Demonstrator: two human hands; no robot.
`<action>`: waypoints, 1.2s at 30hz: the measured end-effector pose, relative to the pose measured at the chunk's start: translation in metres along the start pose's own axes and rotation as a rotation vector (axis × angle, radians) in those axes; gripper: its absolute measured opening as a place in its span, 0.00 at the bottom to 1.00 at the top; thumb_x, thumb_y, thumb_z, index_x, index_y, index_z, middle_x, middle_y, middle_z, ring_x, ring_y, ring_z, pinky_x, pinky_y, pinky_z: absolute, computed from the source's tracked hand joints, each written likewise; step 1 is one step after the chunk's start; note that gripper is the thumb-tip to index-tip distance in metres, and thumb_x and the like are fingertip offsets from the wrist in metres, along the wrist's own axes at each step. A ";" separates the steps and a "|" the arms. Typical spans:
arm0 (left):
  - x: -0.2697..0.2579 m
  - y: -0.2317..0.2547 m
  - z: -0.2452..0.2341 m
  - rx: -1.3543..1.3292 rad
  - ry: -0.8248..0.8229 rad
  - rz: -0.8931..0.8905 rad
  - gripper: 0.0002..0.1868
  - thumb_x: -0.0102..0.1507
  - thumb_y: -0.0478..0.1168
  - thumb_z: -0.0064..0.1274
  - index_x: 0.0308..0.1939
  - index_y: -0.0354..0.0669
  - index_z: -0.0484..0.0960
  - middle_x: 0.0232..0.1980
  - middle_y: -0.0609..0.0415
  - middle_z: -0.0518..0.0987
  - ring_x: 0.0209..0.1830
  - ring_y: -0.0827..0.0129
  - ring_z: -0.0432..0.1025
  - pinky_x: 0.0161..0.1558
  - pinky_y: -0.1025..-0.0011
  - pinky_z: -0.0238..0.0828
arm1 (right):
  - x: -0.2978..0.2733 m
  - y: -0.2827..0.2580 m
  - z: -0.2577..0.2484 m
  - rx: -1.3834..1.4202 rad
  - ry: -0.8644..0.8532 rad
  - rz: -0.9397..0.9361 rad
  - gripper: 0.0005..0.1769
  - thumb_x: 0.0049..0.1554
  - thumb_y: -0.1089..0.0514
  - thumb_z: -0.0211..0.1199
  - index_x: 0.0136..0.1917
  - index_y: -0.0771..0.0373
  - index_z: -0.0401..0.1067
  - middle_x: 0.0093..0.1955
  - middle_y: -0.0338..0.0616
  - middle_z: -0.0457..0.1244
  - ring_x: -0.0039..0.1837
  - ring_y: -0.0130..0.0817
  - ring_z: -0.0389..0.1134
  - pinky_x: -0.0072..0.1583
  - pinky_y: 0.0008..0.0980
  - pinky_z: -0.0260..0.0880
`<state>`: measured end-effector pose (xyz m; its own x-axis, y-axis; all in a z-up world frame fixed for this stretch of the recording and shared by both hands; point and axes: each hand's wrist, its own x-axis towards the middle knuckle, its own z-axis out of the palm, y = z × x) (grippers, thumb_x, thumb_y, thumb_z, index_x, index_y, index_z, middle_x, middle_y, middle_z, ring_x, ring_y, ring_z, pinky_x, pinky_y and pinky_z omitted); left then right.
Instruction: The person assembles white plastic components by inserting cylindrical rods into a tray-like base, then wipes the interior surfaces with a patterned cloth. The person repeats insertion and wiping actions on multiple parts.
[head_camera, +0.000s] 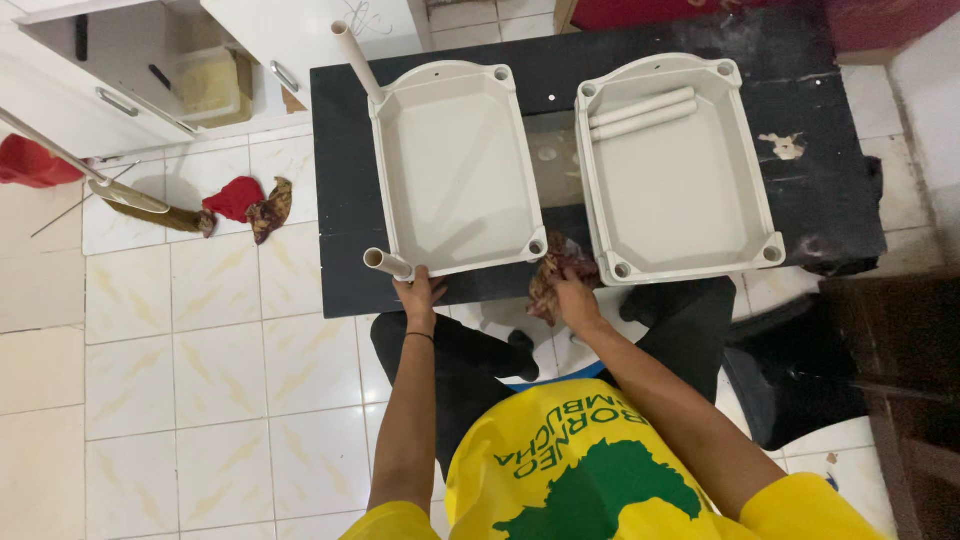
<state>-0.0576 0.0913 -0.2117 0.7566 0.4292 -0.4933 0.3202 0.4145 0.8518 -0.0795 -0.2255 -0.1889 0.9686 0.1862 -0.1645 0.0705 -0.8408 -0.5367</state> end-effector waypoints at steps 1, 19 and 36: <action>0.001 0.003 -0.005 0.013 0.012 -0.003 0.31 0.65 0.38 0.49 0.68 0.38 0.53 0.55 0.41 0.74 0.44 0.55 0.80 0.43 0.50 0.84 | 0.003 0.000 -0.002 0.085 0.077 -0.060 0.23 0.48 0.65 0.66 0.59 0.58 0.75 0.62 0.63 0.63 0.58 0.62 0.69 0.60 0.49 0.70; -0.060 -0.003 0.017 0.406 -0.466 -0.457 0.67 0.55 0.87 0.18 0.64 0.27 0.73 0.46 0.32 0.82 0.30 0.54 0.81 0.34 0.60 0.81 | 0.044 -0.002 -0.051 0.136 0.261 -0.159 0.11 0.48 0.65 0.65 0.45 0.58 0.82 0.53 0.49 0.73 0.53 0.51 0.71 0.54 0.45 0.72; -0.050 0.030 0.244 0.177 -0.694 0.124 0.37 0.66 0.43 0.54 0.77 0.40 0.58 0.67 0.41 0.72 0.65 0.59 0.71 0.63 0.66 0.69 | 0.102 0.048 -0.125 0.695 0.363 0.234 0.29 0.53 0.66 0.63 0.69 0.59 0.71 0.75 0.50 0.59 0.68 0.42 0.67 0.62 0.37 0.71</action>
<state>0.0537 -0.1138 -0.1188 0.9620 -0.1674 -0.2156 0.2513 0.2349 0.9390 0.0521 -0.3105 -0.1283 0.9652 -0.2317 -0.1217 -0.1916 -0.3086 -0.9317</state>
